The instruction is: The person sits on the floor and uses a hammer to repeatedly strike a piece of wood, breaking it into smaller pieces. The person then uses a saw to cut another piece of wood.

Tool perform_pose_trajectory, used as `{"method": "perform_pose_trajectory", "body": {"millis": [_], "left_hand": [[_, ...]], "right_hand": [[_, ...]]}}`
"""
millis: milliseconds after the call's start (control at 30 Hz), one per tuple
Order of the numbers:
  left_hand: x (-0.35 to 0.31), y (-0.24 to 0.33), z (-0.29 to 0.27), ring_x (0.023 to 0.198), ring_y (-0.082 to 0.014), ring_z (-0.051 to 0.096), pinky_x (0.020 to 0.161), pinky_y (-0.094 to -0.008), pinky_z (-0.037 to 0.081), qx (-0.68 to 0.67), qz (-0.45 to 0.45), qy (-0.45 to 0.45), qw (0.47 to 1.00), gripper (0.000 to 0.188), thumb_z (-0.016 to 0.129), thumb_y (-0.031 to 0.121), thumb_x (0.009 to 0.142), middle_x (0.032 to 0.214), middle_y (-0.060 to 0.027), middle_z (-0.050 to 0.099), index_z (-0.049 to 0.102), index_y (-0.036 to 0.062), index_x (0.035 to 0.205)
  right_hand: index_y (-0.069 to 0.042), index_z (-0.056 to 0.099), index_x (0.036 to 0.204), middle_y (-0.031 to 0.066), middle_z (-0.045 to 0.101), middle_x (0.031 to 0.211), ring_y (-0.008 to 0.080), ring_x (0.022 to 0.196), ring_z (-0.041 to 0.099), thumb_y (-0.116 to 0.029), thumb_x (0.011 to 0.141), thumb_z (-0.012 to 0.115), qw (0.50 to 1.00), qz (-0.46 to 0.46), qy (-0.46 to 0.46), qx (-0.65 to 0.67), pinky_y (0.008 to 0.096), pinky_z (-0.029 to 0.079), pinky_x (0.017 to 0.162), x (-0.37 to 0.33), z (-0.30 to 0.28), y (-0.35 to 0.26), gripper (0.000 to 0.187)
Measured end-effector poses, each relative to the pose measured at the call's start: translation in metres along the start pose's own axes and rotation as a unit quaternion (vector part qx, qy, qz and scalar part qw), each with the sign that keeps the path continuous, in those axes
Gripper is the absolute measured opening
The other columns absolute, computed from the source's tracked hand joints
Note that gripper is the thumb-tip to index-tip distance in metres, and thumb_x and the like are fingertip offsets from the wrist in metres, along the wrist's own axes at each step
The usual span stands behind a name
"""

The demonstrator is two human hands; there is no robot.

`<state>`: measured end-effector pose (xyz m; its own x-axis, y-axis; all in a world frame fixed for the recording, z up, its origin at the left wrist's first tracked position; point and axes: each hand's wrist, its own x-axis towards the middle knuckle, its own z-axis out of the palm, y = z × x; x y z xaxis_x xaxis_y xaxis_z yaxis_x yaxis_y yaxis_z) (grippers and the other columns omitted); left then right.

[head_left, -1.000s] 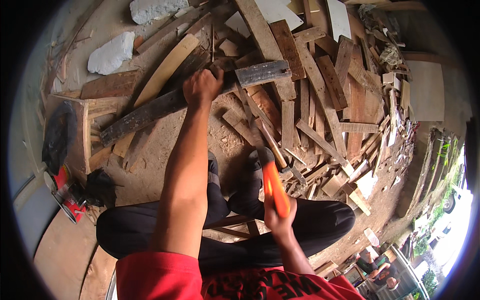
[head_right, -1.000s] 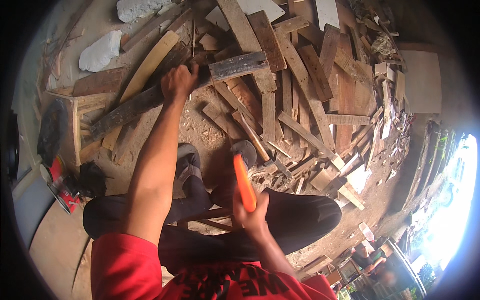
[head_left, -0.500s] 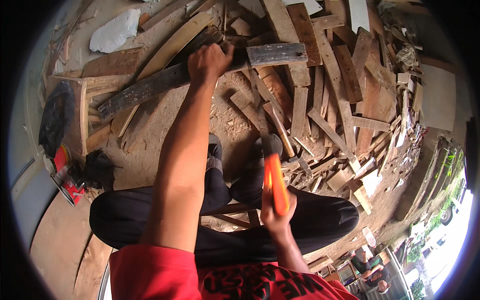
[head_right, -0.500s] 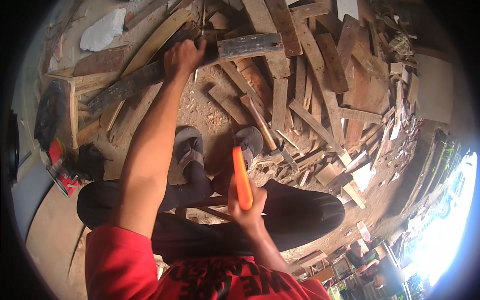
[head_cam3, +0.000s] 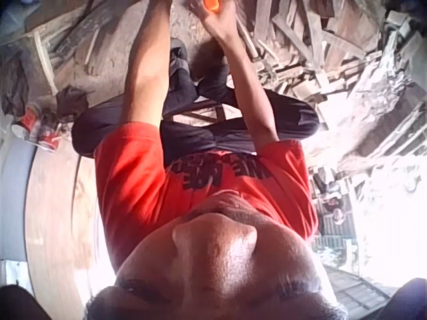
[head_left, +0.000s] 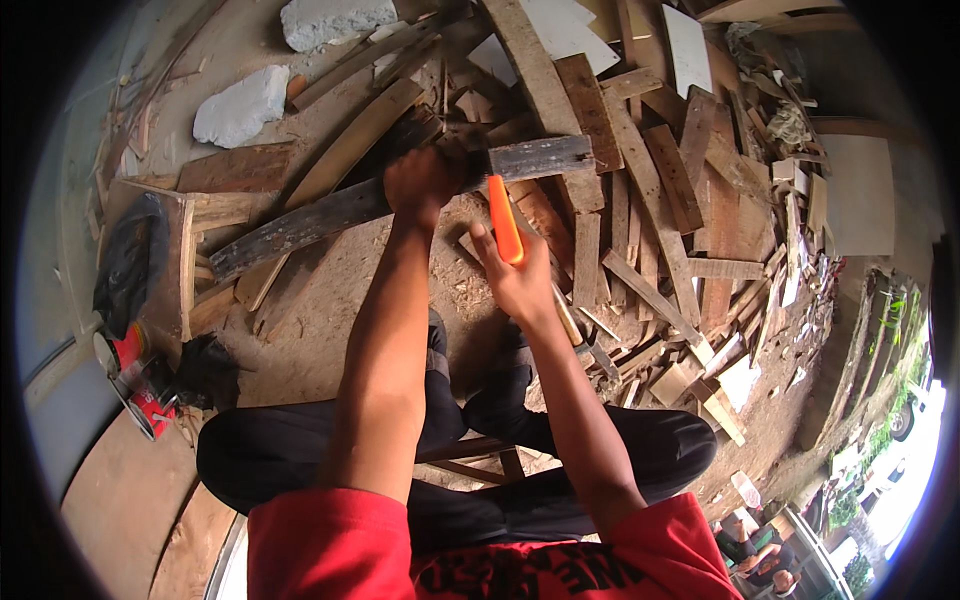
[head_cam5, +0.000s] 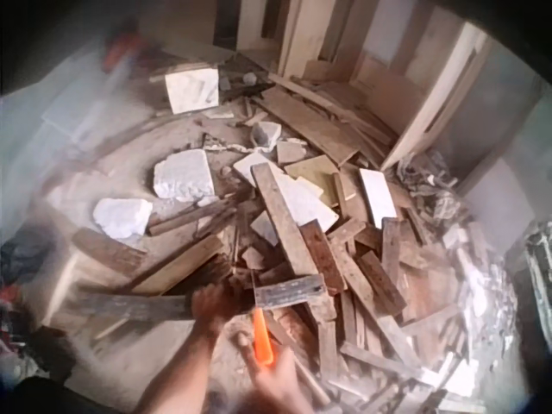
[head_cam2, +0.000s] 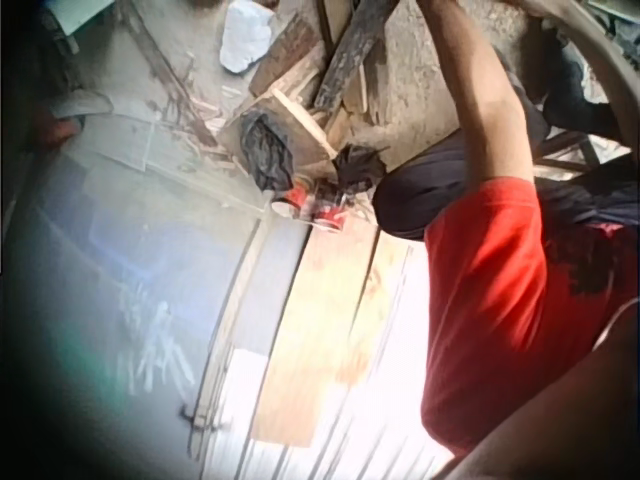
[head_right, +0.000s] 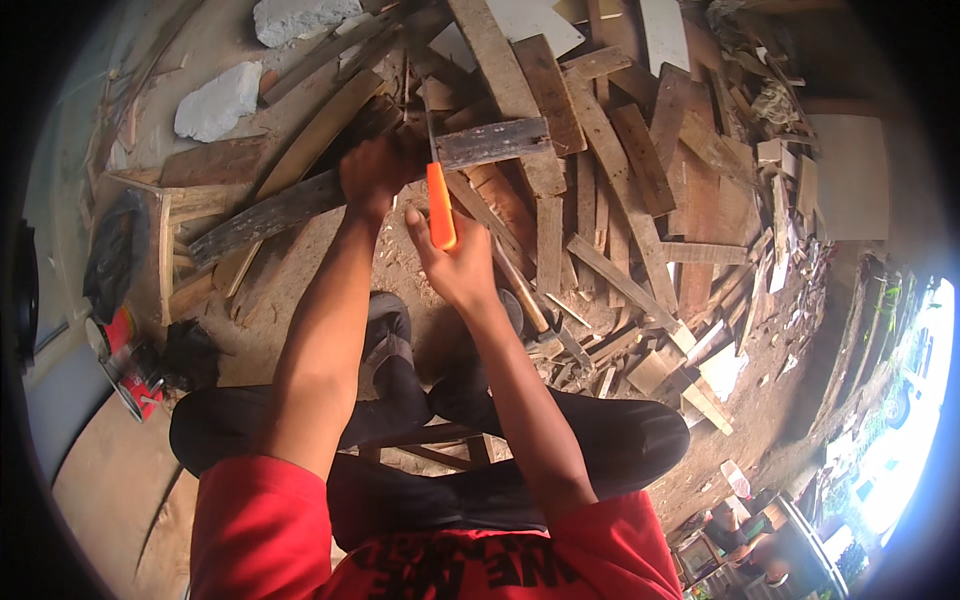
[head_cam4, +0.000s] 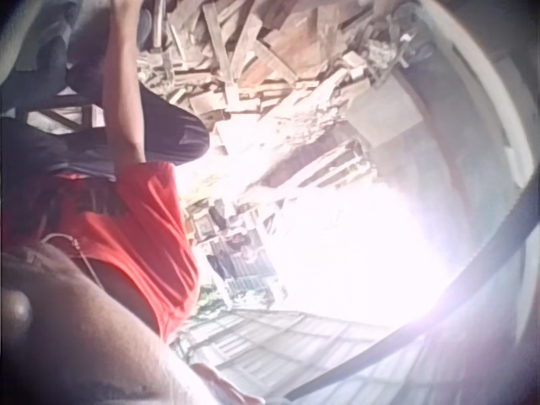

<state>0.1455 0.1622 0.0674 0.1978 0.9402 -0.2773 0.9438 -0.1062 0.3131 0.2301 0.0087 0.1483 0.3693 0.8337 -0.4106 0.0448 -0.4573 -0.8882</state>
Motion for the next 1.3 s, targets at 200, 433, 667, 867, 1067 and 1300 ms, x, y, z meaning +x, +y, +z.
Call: {"method": "perform_pose_trajectory", "body": {"millis": [200, 433, 667, 867, 1067, 1300], "left_hand": [[-0.002, 0.002, -0.004, 0.087, -0.0360, 0.072, 0.080, -0.0464, 0.055, -0.001, 0.017, 0.034, 0.999, 0.049, 0.045, 0.045, 0.094, 0.089, -0.0193, 0.072, 0.077, 0.0094, 0.085], [0.008, -0.022, 0.017, 0.089, -0.0255, 0.074, 0.076, -0.0395, 0.057, 0.060, 0.060, 0.030, 0.996, 0.021, 0.059, 0.023, 0.088, 0.092, -0.0125, 0.075, 0.077, 0.0141, 0.084], [-0.018, 0.033, 0.012, 0.087, -0.0293, 0.073, 0.078, -0.0395, 0.056, -0.060, 0.108, -0.050, 0.991, 0.041, 0.051, 0.042, 0.093, 0.091, -0.0167, 0.073, 0.077, 0.0129, 0.083], [-0.018, 0.057, 0.059, 0.089, -0.0302, 0.073, 0.079, -0.0453, 0.056, -0.034, 0.147, -0.024, 0.988, 0.034, 0.054, 0.032, 0.091, 0.091, -0.0176, 0.073, 0.077, 0.0076, 0.085], [-0.035, 0.023, 0.052, 0.129, -0.0315, 0.049, 0.110, -0.0575, 0.028, -0.001, 0.298, 0.029, 0.954, 0.069, 0.051, 0.060, 0.092, 0.131, -0.0184, 0.060, 0.056, 0.0044, 0.131], [-0.024, 0.025, 0.026, 0.110, -0.0354, 0.061, 0.096, -0.0528, 0.045, 0.049, 0.346, -0.032, 0.936, 0.079, 0.082, 0.055, 0.068, 0.112, -0.0154, 0.065, 0.054, 0.0067, 0.123]], "right_hand": [[0.004, 0.068, 0.087, 0.0055, 0.058, 0.060, 0.0080, 0.061, 0.053, -0.026, 0.091, 0.068, 0.999, -0.022, 0.042, -0.026, 0.0323, 0.046, 0.058, -0.006, -0.004, 0.014, 0.030], [0.004, 0.063, 0.080, 0.0015, 0.052, 0.059, 0.0076, 0.059, 0.049, -0.016, 0.092, 0.063, 0.988, -0.126, 0.077, -0.033, 0.0313, 0.042, 0.051, -0.039, 0.001, 0.038, 0.024], [0.003, 0.062, 0.081, -0.0001, 0.048, 0.057, 0.0054, 0.057, 0.046, -0.016, 0.095, 0.062, 0.984, -0.118, 0.130, -0.035, 0.0286, 0.037, 0.049, -0.068, -0.023, 0.056, 0.024], [0.002, 0.066, 0.088, -0.0008, 0.053, 0.063, 0.0064, 0.059, 0.048, -0.020, 0.095, 0.061, 0.989, -0.070, 0.133, 0.003, 0.0277, 0.037, 0.050, -0.075, -0.060, 0.089, 0.024], [0.000, 0.054, 0.072, 0.0012, 0.048, 0.055, 0.0092, 0.052, 0.044, -0.014, 0.088, 0.062, 0.988, -0.061, 0.140, -0.005, 0.0304, 0.037, 0.048, -0.073, -0.043, 0.081, 0.023], [0.001, 0.061, 0.074, 0.0084, 0.056, 0.057, 0.0184, 0.051, 0.057, -0.012, 0.079, 0.063, 0.978, -0.152, 0.142, -0.011, 0.0342, 0.046, 0.052, -0.075, -0.040, 0.041, 0.014]]}}
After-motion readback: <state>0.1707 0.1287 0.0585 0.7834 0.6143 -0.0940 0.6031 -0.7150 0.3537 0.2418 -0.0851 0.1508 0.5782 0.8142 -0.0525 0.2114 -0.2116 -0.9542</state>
